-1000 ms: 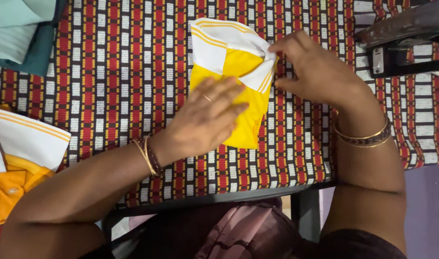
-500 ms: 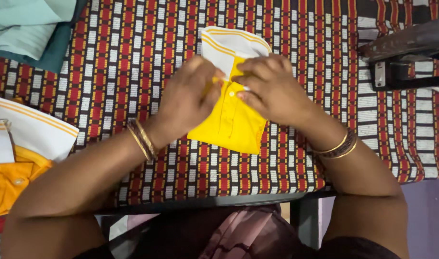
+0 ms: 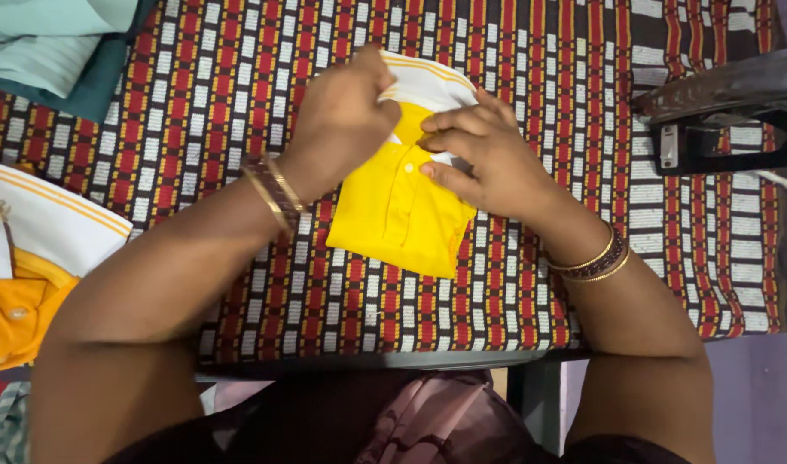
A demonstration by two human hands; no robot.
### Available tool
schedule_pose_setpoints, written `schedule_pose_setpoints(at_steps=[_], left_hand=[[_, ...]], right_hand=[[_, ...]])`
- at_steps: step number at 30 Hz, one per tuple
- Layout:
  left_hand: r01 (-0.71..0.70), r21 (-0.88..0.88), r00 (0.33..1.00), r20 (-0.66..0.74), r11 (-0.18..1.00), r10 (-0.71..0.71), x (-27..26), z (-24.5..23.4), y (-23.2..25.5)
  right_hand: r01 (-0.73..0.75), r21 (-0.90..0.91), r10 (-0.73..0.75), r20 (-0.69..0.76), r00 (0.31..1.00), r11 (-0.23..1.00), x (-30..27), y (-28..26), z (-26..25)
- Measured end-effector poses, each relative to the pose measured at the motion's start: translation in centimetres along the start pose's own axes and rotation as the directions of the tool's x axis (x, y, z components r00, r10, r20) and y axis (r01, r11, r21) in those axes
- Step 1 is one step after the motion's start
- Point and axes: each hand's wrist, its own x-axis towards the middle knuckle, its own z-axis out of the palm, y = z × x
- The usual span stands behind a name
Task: The person irons a yellow polo shirt on a patterned ironing board, smoothing the front, sleeves, and collar with an electric iron. The person then folds the shirt neatly and places it on a stack of other folded clothes.
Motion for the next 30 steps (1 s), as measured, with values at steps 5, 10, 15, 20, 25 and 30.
schedule_pose_setpoints(at_steps=[5,10,15,20,25,30], left_hand=[[0.48,-0.79,0.826,0.26,0.382,-0.5,-2.0,-1.8,-0.4],[0.635,-0.658,0.73,0.339,0.405,-0.593,-2.3,-1.3,-2.0],[0.615,-0.62,0.77,0.341,0.487,-0.539,-1.4,0.3,-3.6],[0.577,-0.586,0.803,0.28,0.57,-0.526,0.1,2.5,-4.1],[0.538,-0.653,0.835,0.325,0.533,-0.444,-0.4,2.4,-4.6],[0.56,-0.681,0.823,0.39,0.472,-0.413,-0.7,1.4,-3.9]], right_hand=[[0.027,-0.005,-0.027,-0.03,0.999,1.0,0.2,0.1,0.3],[0.009,-0.011,-0.009,-0.008,1.0,1.0,0.4,-0.3,0.3],[0.012,-0.037,-0.012,-0.004,1.0,0.999,0.6,-0.4,0.4],[0.029,0.014,-0.028,-0.054,0.998,0.999,0.6,-0.5,0.1],[-0.115,0.045,0.121,-0.158,0.98,0.992,2.8,1.0,-0.9],[-0.049,0.118,0.055,-0.048,0.997,0.992,9.9,3.6,-0.9]])
